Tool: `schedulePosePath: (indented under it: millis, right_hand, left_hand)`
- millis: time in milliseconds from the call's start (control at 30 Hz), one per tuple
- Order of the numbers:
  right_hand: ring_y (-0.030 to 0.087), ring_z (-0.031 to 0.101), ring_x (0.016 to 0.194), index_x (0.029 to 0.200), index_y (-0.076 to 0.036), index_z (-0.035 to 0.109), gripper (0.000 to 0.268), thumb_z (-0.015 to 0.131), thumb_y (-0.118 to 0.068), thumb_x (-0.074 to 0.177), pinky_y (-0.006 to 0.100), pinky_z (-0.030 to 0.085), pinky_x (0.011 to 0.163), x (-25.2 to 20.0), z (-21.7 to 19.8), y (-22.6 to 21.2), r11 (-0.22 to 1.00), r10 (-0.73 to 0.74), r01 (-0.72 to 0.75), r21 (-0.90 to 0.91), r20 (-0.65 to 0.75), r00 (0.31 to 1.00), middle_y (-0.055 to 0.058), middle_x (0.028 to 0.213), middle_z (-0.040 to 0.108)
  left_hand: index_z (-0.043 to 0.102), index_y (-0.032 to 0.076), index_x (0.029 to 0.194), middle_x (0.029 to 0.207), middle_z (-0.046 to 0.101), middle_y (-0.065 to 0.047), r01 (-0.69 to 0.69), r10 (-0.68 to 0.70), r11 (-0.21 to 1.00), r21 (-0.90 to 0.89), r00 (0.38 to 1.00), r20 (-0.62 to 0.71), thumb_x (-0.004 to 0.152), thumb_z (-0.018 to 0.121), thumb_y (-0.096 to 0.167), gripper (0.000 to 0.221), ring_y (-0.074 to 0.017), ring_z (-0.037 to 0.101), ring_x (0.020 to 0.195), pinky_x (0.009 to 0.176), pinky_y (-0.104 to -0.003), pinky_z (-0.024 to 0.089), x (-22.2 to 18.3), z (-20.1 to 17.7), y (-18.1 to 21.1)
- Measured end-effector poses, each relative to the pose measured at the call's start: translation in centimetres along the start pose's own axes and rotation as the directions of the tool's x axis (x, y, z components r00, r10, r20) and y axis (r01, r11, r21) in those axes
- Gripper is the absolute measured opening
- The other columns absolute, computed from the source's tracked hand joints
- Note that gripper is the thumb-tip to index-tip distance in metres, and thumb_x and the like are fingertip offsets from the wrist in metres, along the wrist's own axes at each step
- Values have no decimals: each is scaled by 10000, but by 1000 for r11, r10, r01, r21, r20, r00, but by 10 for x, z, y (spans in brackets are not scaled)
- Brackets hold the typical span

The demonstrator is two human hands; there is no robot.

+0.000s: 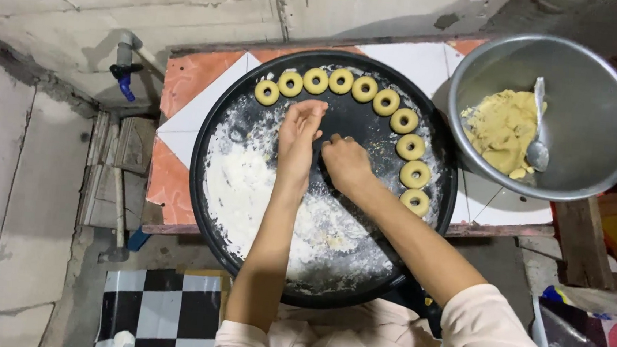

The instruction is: Rolling dough into small balls and shaping them into rings on a floured tray.

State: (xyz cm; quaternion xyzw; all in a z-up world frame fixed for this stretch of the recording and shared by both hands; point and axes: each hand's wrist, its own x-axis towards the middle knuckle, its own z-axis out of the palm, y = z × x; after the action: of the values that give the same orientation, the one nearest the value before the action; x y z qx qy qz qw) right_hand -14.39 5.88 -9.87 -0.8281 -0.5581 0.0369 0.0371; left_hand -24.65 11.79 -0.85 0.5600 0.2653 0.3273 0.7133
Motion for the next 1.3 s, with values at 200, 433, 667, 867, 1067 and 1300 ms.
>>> schedulePosePath:
  millis: [200, 433, 667, 867, 1067, 1300]
  right_hand:
    - [401, 732, 999, 1090, -214, 759, 247, 735, -224, 844, 547, 575, 830, 1, -41, 17, 804, 325, -390, 448, 218, 920, 120, 1014, 771]
    - [264, 668, 656, 977, -5, 615, 339, 636, -336, 910, 330, 580, 586, -15, -58, 37, -754, 193, -136, 642, 416, 889, 134, 752, 604]
    - [220, 650, 539, 817, -17, 614, 310, 684, -263, 992, 305, 576, 502, -13, -41, 24, -475, 427, -31, 879, 261, 866, 83, 636, 560]
    - [183, 538, 339, 715, -23, 632, 399, 609, -270, 1028, 264, 446, 315, -20, -53, -3, -383, 519, 66, 921, 156, 840, 106, 463, 518]
    - [134, 258, 230, 504, -119, 359, 717, 370, -572, 1059, 247, 223, 249, -31, -66, -5, -421, 571, 109, 900, 169, 804, 36, 359, 268]
    - [103, 318, 308, 994, -120, 507, 372, 449, -479, 1072, 205, 290, 263, -24, -64, 23, -608, 466, 180, 773, 164, 870, 2, 508, 311]
  left_hand:
    - [650, 158, 1161, 1187, 640, -36, -105, 113, 986, 132, 993, -48, 1009, 660, 325, 226, -167, 560, 1192, 936, -316, 491, -8, 2, -11]
    - [630, 150, 1102, 1223, 614, -46, -233, 204, 880, 414, 972, 113, 1001, 644, 277, 163, -289, 554, 1250, 981, -422, 471, -13, 8, -6]
    - [627, 123, 1088, 1239, 568, -78, -223, 187, 860, 460, 975, 123, 989, 643, 239, 153, -315, 521, 1257, 1001, -405, 435, -17, 16, 1]
    - [624, 105, 1098, 1247, 539, -100, -239, 205, 843, 482, 971, 124, 985, 653, 243, 181, -338, 504, 1258, 1000, -411, 425, -12, 17, -6]
    - [622, 110, 1109, 1235, 544, -114, -244, 183, 829, 503, 969, 169, 1013, 621, 294, 207, -339, 504, 1261, 1010, -417, 437, -13, 21, -12]
    - [541, 56, 1263, 1298, 521, -208, -232, 129, 846, 479, 963, 239, 1033, 592, 316, 351, -428, 477, 1322, 1043, -459, 468, -14, 28, -25]
